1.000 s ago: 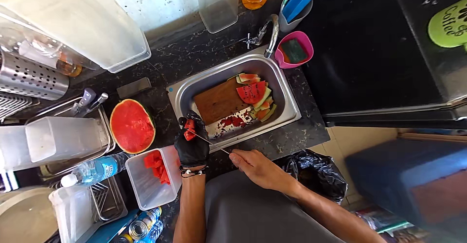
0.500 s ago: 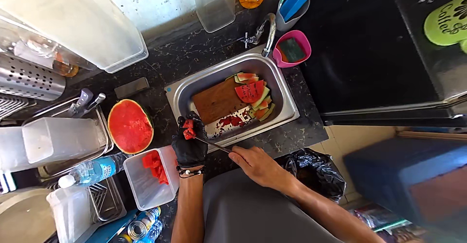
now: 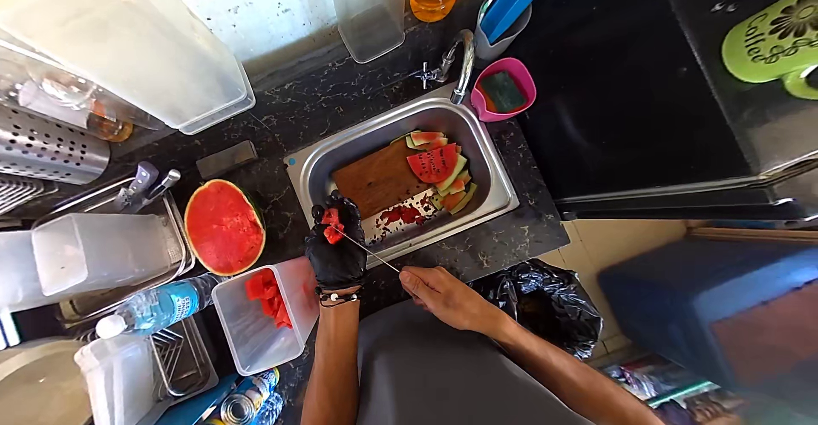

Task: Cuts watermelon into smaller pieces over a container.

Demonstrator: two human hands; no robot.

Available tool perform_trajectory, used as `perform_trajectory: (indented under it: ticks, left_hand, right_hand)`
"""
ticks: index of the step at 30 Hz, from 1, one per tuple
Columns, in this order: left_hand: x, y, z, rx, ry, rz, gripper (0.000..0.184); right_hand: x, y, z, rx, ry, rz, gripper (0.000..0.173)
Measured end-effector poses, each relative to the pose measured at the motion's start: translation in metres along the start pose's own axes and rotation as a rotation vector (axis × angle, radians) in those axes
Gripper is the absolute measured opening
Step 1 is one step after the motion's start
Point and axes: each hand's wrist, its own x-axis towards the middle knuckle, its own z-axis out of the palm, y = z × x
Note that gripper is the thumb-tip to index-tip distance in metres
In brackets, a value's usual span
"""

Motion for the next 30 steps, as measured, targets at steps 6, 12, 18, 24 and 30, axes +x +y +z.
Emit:
perform_trajectory:
  ticks: [6,12,18,24,30]
  left_hand:
    - [0.003,0.003,-0.012,-0.05,-0.002,-0.061,0.04]
    - [0.005,0.002,-0.017,-0.075,-0.093,0.042,0.03]
    - [0.006,0.0,-0.014,-0.118,-0.093,0.027,0.034]
    - [0.009,-0.006,-0.01,-0.076,-0.134,-0.01,0.034]
    - [0.005,-0.018,-0.018,0.136,-0.186,0.08,0.032]
  right_hand:
    - [-0.008,-0.008,-0.017,-0.268,0.033,0.004,0.051]
    - [-0.006,-0.009,-0.001,0.01,-0.015,0.051,0.047]
    - [-0.005,-0.008,0.001,0.237,-0.078,0.107,0.045]
    - [-0.01,-0.007,-0.011,0.219,-0.101,0.101,0.044]
    - [-0.018,-0.01,-0.011,0.483,-0.148,0.269,0.045]
